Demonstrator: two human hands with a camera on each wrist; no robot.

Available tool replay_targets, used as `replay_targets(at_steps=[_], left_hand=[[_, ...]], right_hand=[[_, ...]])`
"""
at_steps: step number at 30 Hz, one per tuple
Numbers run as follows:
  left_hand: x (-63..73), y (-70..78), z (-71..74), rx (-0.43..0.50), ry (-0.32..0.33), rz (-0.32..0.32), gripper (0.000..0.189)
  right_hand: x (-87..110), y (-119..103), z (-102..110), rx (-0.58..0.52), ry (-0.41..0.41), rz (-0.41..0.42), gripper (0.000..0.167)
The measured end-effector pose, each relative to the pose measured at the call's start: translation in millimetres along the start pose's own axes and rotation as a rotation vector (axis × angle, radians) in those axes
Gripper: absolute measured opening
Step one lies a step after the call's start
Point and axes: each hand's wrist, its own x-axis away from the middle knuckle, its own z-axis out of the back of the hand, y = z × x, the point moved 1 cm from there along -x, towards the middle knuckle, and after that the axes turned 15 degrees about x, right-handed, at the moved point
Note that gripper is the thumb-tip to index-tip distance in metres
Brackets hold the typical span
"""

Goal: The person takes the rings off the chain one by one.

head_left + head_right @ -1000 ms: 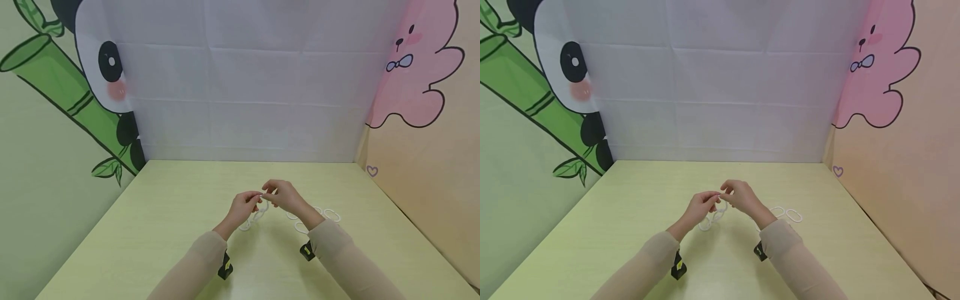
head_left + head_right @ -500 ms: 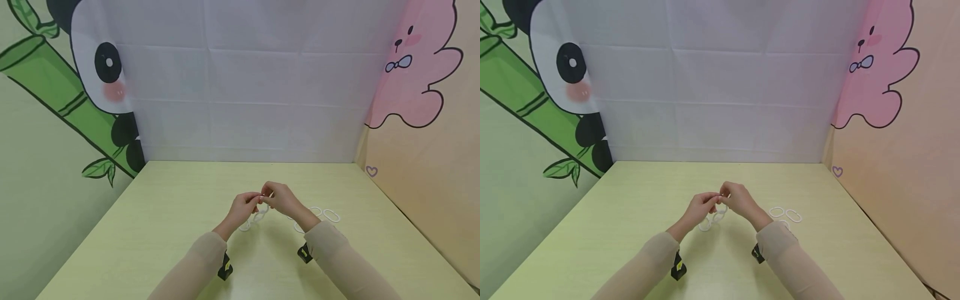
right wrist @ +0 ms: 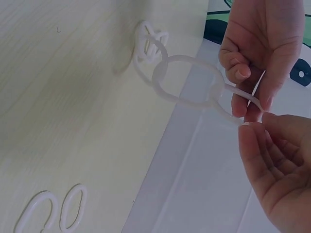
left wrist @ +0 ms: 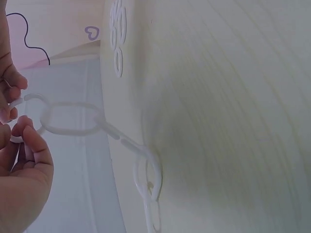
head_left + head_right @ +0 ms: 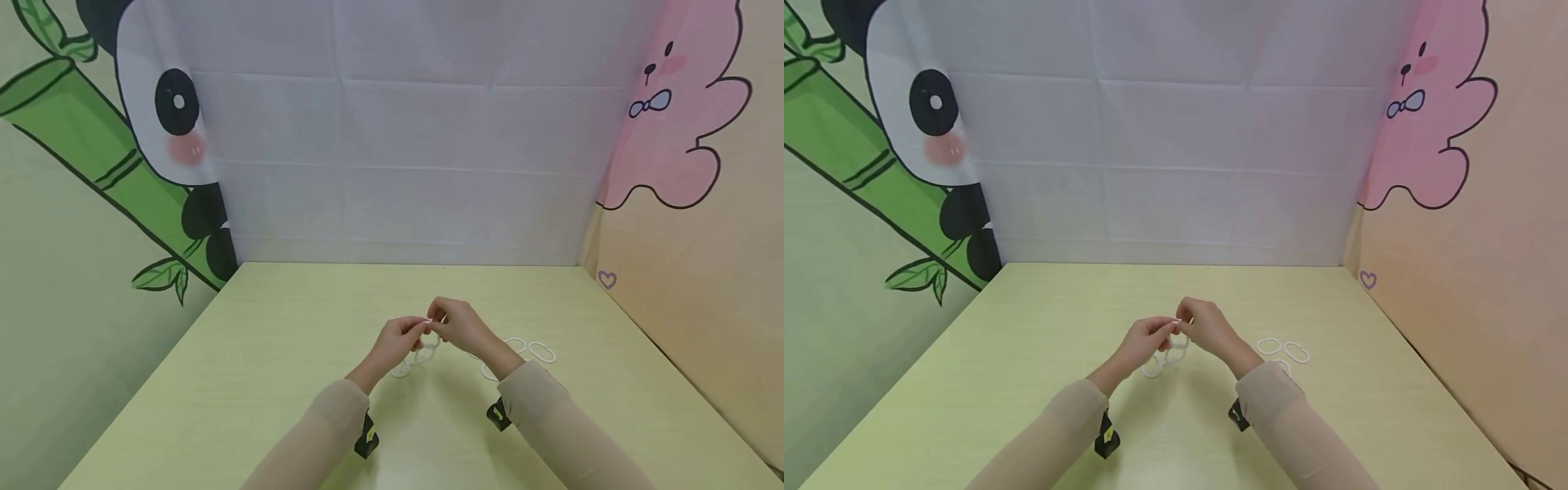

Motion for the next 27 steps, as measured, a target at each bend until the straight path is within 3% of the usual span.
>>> replay_targets(at_steps=[9, 18, 27], left_hand=[[-12.3, -31.7, 10.1, -0.002, 0.014, 0.010, 0.026], [-9.5, -28.8, 10.5, -0.011, 0.016, 0.010, 0.025], [-11.5, -33.8, 12.5, -0.006, 0.007, 0.031, 0.026]], right_hand=[[-0.2, 2, 3, -0.037, 0.027, -0.008, 0.007], [-1.3, 7, 4, -0.115, 0.067, -0.043, 0.007], [-2.8, 16, 4, -0.320, 0.102, -0.133, 0.010]])
